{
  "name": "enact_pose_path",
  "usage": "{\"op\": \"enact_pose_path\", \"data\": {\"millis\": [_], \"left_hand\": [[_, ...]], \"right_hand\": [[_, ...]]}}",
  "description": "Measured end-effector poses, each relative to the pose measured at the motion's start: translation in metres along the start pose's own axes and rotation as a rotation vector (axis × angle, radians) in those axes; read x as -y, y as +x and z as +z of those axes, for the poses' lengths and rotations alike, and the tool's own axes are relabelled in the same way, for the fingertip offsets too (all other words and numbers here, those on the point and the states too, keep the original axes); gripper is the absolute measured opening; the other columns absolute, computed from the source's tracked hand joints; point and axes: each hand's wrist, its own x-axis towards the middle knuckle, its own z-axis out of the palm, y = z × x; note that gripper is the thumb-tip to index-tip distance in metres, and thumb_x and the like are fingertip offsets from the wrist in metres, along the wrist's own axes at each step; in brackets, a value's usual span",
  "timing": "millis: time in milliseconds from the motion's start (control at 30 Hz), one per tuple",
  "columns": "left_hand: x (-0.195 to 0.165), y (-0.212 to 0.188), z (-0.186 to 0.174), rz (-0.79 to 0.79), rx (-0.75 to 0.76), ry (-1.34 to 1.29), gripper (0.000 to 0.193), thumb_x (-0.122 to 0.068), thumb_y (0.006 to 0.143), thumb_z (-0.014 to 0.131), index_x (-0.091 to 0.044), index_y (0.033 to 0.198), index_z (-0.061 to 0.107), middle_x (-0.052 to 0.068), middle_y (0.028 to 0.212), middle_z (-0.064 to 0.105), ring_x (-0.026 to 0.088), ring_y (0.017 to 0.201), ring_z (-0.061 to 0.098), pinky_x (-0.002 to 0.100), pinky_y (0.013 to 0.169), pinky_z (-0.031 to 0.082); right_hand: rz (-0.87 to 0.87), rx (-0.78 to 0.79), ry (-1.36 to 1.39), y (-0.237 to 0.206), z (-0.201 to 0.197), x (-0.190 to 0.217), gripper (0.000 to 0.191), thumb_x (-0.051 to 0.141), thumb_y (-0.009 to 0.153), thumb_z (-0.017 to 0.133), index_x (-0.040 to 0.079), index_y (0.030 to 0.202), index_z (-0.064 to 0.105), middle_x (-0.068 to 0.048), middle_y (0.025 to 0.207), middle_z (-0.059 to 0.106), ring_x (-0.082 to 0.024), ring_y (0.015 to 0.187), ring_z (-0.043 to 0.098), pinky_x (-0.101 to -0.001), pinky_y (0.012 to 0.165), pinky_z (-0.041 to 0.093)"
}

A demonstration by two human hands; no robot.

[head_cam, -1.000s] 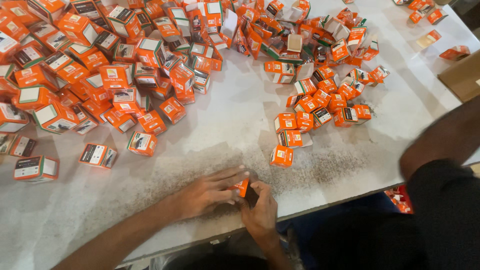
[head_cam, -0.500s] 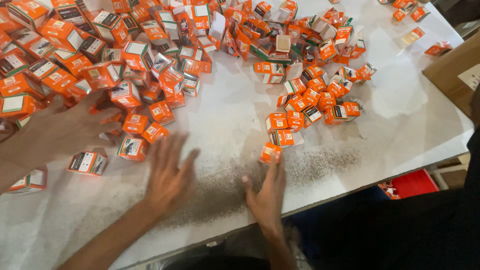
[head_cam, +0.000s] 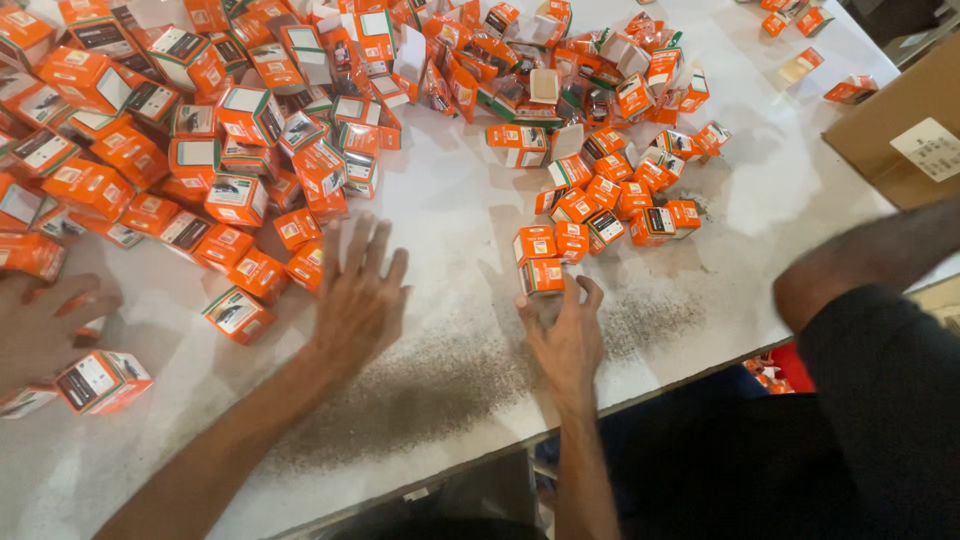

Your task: The person repeatedly picks small orange and white cardboard boxes from a large pile on a table, folds the flaps to close them, and places the assembled boxes into a growing stack. A second person works alongside, performing the same task.

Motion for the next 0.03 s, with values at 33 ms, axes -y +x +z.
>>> {"op": "enact_pose_path", "data": {"millis": [33], "left_hand": [[-0.0054, -0.0195, -0.0214, 0.003, -0.002, 0.004, 0.047, -0.03, 0.082, 0.075, -0.002, 0.119, 0.067, 0.024, 0.145, 0.055, 0.041, 0.145, 0.038, 0.062, 0.122, 0.021]], "right_hand": [[0.033, 0.017, 0.019, 0.0011, 0.0048, -0.0004, 0.065, 0.061, 0.091, 0.068, 0.015, 0.135, 0.055, -0.021, 0.149, 0.044, -0.041, 0.1, 0.07, -0.0541, 0.084, 0.055]]}}
